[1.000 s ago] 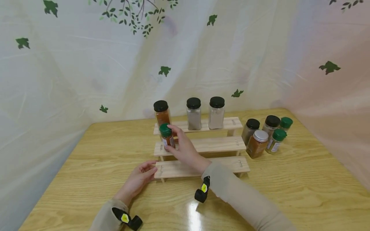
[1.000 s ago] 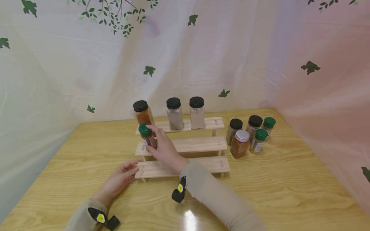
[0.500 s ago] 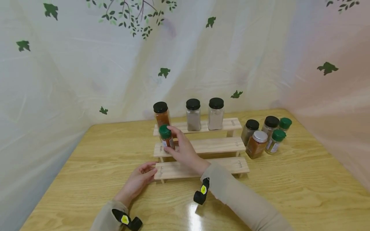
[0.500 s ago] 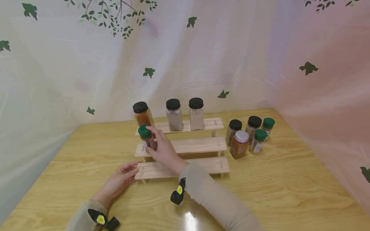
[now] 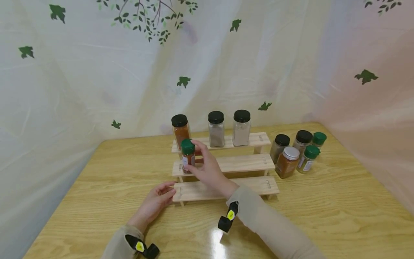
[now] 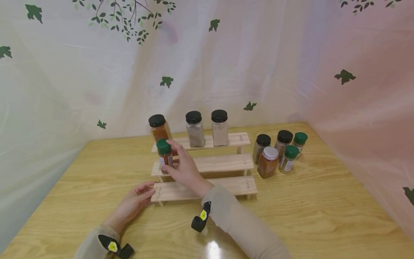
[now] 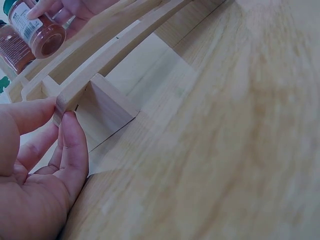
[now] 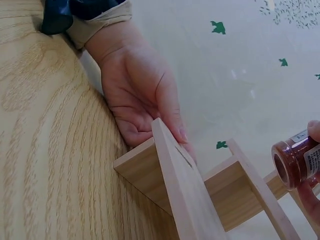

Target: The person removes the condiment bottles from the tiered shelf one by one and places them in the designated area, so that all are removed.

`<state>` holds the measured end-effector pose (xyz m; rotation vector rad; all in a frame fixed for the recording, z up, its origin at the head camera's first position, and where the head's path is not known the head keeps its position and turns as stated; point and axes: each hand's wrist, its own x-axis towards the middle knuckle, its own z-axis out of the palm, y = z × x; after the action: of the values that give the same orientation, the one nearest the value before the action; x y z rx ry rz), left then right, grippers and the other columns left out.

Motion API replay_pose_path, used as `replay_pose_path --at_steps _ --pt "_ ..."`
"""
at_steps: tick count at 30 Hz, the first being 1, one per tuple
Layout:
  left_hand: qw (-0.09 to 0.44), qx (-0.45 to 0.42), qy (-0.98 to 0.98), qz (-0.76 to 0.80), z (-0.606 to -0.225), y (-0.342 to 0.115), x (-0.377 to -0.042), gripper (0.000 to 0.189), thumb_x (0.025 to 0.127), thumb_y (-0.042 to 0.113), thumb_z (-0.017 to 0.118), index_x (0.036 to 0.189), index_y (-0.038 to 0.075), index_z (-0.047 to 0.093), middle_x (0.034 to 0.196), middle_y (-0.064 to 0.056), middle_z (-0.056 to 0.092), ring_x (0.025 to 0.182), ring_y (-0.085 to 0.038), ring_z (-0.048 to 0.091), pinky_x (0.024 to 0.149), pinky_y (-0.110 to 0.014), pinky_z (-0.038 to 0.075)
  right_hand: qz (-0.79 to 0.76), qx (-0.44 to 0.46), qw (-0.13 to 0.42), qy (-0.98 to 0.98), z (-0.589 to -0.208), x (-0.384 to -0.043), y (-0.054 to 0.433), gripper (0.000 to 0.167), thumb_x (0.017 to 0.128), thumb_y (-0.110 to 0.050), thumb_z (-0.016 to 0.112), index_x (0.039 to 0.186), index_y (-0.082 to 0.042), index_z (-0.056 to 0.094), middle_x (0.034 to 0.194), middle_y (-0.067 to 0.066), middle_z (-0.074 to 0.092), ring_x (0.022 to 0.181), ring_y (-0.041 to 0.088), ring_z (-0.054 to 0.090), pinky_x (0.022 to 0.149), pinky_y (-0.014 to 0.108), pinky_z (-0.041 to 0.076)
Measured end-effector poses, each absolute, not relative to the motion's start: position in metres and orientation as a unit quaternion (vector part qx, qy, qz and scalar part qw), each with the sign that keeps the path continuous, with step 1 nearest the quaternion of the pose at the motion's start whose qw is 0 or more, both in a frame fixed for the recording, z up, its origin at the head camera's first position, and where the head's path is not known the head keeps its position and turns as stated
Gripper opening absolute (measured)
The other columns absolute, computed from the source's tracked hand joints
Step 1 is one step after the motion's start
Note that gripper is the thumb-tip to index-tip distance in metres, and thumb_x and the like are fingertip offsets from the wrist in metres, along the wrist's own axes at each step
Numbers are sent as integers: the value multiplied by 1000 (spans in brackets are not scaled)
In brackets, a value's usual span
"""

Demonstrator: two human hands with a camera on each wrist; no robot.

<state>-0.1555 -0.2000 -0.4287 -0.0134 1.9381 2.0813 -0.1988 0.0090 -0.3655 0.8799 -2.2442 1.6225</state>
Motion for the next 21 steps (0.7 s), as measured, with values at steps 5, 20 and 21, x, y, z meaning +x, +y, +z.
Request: replay_pose_path --at_steps 5,20,21 --pt "145 -3 672 726 -429 -200 -155 37 95 6 53 129 -5 45 96 4 55 87 -4 58 78 -19 50 555 315 130 -759 -366 -197 13 72 81 0 71 139 -14 30 115 16 56 107 28 57 85 34 53" --pt "145 -3 670 728 -432 -201 -156 35 95 5 53 129 -3 46 97 4 55 87 -4 58 78 -19 50 551 328 107 -760 -375 -189 34 71 80 1 72 138 -13 33 113 16 58 104 27 58 82 31 53" --pt "145 -3 670 728 -432 -201 -156 36 95 5 52 129 -3 46 98 4 55 87 -4 58 78 -19 50 550 328 105 -761 -375 -188 35 71 81 0 72 139 -14 33 114 16 58 104 26 58 82 30 53"
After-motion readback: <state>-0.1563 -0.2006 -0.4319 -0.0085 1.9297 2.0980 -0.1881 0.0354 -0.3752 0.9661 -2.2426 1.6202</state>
